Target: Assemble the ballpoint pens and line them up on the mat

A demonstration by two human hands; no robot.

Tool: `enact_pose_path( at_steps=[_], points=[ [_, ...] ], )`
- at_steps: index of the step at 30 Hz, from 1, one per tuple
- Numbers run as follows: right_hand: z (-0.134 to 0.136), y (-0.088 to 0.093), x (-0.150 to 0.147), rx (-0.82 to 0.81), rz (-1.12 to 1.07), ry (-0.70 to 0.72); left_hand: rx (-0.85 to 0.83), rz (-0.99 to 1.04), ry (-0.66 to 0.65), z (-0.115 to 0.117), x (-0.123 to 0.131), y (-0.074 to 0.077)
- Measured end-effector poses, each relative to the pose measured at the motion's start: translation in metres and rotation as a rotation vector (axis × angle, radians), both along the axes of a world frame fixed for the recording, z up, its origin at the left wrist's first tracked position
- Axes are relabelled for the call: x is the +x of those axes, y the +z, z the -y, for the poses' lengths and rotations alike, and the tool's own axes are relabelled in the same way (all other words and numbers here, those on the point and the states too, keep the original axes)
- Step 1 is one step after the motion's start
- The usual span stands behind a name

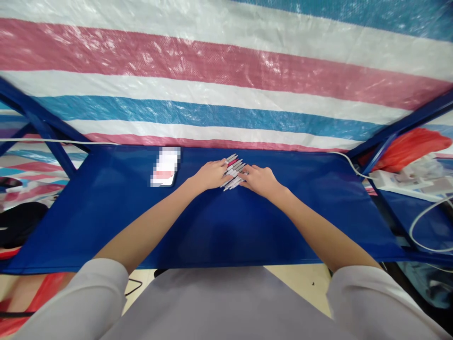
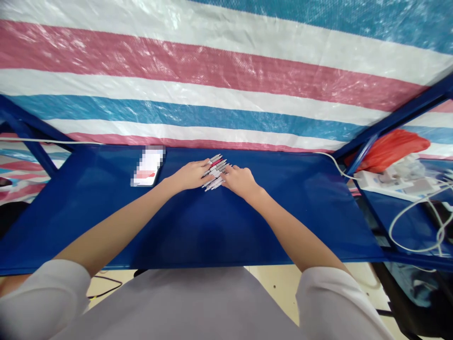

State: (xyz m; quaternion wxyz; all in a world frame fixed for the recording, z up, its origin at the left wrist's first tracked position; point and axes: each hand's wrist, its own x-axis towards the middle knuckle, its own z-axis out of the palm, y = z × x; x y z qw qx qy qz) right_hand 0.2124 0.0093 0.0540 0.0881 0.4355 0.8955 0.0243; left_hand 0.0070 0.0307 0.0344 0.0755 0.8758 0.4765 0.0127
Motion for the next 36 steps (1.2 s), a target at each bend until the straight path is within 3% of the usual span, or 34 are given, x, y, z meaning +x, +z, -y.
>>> enact_pose_path(
  at_steps=[10,18,24,30,36],
  points=[
    [-0.014,-0.011,0.028,-0.014,-0.133,0.138,-0.233,0.003,0.094,0.012,0.003,0.000],
    [-0.009,-0.025,0.016,0.023,-0.211,0.076,-0.181,-0.068,0.124,0.013,0.010,-0.010],
    [-0.017,-0.028,0.017,0.037,-0.284,0.117,-0.090,-0.047,0.043,0.007,-0.004,-0.018],
    [-0.030,-0.041,0.026,0.070,-0.263,0.226,-0.038,-0.083,-0.107,-0.010,-0.035,-0.022],
    [-0.027,-0.057,0.007,0.074,-0.277,0.179,-0.024,-0.111,-0.183,-0.027,-0.062,-0.018]
  ],
)
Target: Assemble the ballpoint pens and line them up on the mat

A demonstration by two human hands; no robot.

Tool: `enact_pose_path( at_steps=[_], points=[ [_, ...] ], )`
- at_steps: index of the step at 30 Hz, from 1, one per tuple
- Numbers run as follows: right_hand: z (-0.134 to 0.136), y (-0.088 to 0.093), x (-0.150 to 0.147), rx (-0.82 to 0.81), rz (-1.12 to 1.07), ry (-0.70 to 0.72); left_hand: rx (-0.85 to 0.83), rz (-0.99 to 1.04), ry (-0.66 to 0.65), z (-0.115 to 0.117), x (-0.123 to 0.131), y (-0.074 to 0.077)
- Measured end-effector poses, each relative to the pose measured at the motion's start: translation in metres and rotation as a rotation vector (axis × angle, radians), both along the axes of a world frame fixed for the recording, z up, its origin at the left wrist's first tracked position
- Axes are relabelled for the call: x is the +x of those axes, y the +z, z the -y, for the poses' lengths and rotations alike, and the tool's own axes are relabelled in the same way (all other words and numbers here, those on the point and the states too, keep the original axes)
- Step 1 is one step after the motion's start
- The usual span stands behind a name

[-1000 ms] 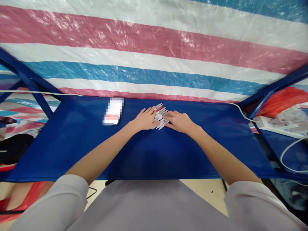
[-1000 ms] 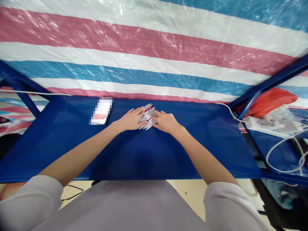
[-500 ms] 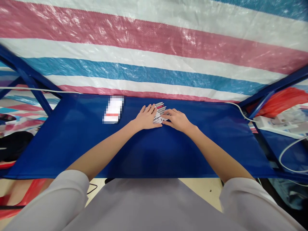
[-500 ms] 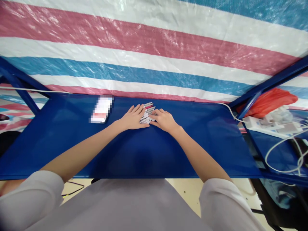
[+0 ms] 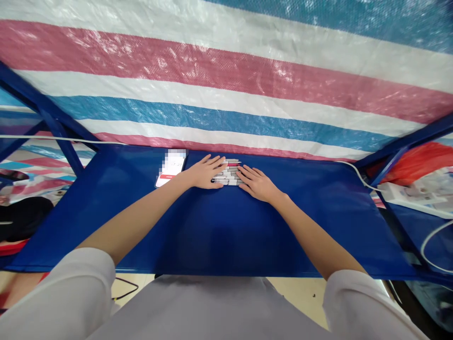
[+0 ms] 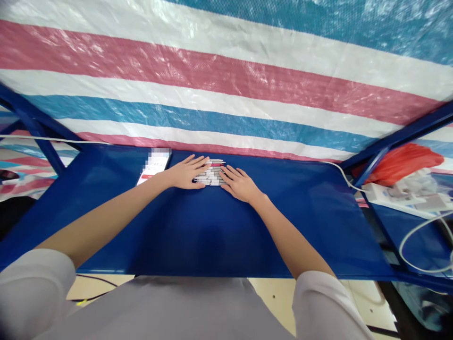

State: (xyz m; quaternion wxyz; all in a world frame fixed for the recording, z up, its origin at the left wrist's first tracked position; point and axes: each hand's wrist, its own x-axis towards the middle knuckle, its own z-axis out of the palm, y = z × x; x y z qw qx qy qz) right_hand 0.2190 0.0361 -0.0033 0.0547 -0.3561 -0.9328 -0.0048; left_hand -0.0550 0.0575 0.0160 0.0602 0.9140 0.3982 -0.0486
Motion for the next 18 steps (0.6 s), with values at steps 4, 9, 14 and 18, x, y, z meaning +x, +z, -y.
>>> enact_pose_path(
  at_steps=[4,9,14,18],
  points=[
    [0.000,-0.001,-0.011,0.007,-0.024,-0.040,-0.028,0.028,0.066,0.001,0.005,0.002],
    [-0.001,0.000,-0.014,-0.007,-0.037,-0.055,-0.014,0.074,0.144,0.010,0.019,-0.003],
    [0.000,-0.001,-0.017,-0.026,-0.053,-0.066,0.028,0.080,0.126,0.010,0.016,-0.006],
    [0.002,0.001,-0.026,-0.029,-0.068,-0.112,0.073,0.073,0.074,0.002,0.006,-0.007]
  ],
)
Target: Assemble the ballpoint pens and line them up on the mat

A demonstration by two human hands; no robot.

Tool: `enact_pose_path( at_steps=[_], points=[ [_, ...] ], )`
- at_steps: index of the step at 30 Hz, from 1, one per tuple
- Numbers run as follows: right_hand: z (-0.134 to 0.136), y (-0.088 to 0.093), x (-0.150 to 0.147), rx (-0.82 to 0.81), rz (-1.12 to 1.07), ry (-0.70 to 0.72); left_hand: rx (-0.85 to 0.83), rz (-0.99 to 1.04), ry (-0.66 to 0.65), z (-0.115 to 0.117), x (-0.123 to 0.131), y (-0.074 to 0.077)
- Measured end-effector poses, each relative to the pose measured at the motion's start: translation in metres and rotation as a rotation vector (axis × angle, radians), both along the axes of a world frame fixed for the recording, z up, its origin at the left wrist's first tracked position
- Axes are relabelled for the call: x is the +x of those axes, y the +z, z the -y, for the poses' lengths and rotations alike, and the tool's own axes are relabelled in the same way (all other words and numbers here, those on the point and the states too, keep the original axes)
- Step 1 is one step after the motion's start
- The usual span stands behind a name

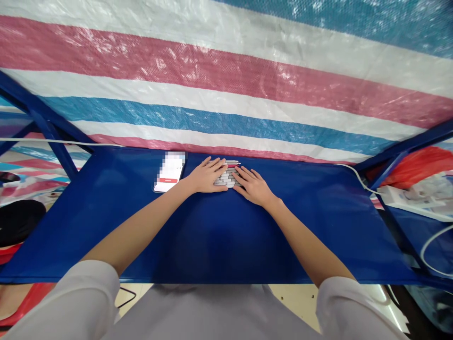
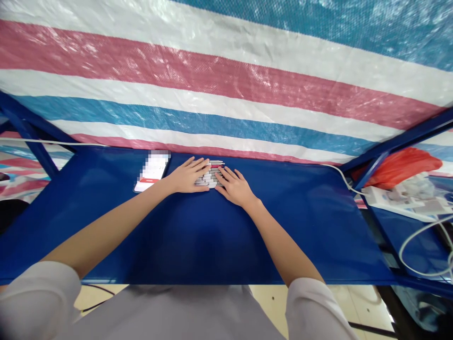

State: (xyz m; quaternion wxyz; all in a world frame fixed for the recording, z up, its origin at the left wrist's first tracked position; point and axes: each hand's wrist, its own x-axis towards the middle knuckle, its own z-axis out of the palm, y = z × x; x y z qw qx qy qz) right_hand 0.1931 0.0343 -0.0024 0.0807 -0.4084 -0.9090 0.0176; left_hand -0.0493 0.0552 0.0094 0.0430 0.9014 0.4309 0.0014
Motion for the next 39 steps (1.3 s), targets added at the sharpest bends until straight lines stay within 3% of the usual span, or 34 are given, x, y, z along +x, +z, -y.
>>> enact_pose_path(
  at_steps=[7,14,18,24,39],
  points=[
    [0.008,0.001,-0.021,0.011,-0.021,-0.115,0.024,-0.019,-0.069,-0.014,-0.012,0.001],
    [0.009,-0.006,-0.032,0.087,-0.082,-0.161,-0.012,-0.021,0.006,-0.013,-0.006,0.003],
    [0.009,-0.009,-0.035,0.110,-0.105,-0.174,-0.019,-0.010,-0.021,-0.015,-0.007,0.003],
    [0.010,-0.012,-0.035,0.127,-0.130,-0.174,-0.037,0.002,-0.077,-0.020,-0.012,0.006],
    [0.015,-0.006,-0.018,0.100,-0.175,-0.147,-0.005,0.030,-0.039,-0.006,-0.013,0.009]
  ],
)
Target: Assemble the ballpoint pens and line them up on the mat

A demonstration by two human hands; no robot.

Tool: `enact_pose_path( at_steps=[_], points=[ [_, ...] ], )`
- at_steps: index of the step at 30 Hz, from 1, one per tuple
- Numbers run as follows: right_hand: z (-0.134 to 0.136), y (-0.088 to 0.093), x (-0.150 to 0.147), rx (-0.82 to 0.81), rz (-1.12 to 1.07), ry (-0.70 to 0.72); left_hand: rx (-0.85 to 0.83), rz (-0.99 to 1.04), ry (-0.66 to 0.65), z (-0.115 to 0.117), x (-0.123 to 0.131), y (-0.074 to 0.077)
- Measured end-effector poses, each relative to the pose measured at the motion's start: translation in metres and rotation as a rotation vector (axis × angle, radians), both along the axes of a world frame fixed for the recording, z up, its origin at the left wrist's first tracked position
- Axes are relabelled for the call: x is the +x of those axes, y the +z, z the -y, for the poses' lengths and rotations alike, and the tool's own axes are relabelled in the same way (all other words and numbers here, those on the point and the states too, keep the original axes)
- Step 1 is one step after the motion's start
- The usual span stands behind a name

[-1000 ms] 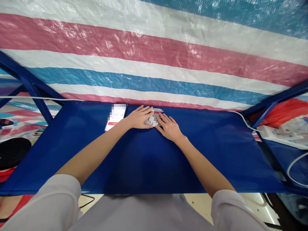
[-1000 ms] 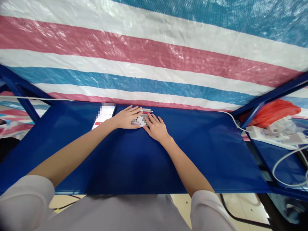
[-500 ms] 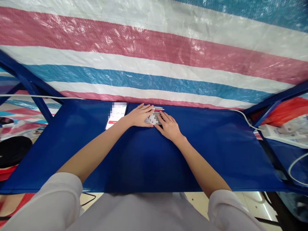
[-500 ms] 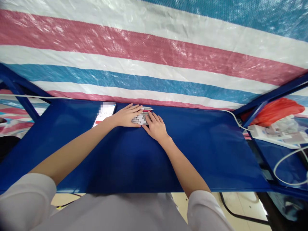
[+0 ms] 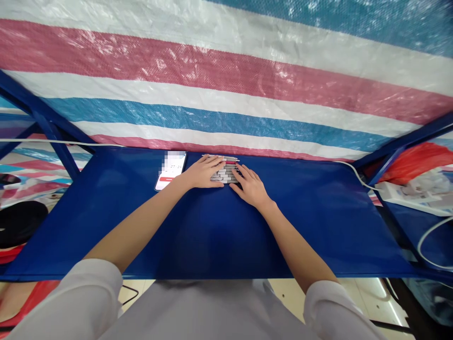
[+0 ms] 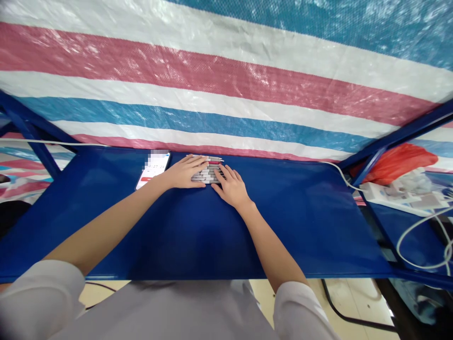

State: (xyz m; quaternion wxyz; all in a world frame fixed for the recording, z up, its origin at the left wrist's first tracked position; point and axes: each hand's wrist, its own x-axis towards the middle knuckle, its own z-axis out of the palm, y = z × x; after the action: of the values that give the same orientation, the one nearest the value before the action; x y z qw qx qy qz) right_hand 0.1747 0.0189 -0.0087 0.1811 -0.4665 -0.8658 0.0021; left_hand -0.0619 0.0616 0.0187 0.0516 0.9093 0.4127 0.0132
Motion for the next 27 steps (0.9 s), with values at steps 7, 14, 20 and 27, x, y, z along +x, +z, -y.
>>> enact_pose_path(
  at_steps=[7,14,20,27],
  points=[
    [0.006,0.001,0.006,-0.002,-0.062,-0.016,0.096,0.132,0.051,0.025,-0.008,-0.006],
    [0.028,-0.008,0.012,-0.010,-0.140,-0.105,0.245,0.284,0.304,0.078,-0.008,-0.024],
    [0.038,-0.012,0.010,0.020,-0.141,-0.093,0.321,0.361,0.422,0.093,-0.003,-0.033],
    [0.043,-0.008,0.011,0.050,-0.123,-0.063,0.317,0.366,0.494,0.090,-0.001,-0.033]
  ],
)
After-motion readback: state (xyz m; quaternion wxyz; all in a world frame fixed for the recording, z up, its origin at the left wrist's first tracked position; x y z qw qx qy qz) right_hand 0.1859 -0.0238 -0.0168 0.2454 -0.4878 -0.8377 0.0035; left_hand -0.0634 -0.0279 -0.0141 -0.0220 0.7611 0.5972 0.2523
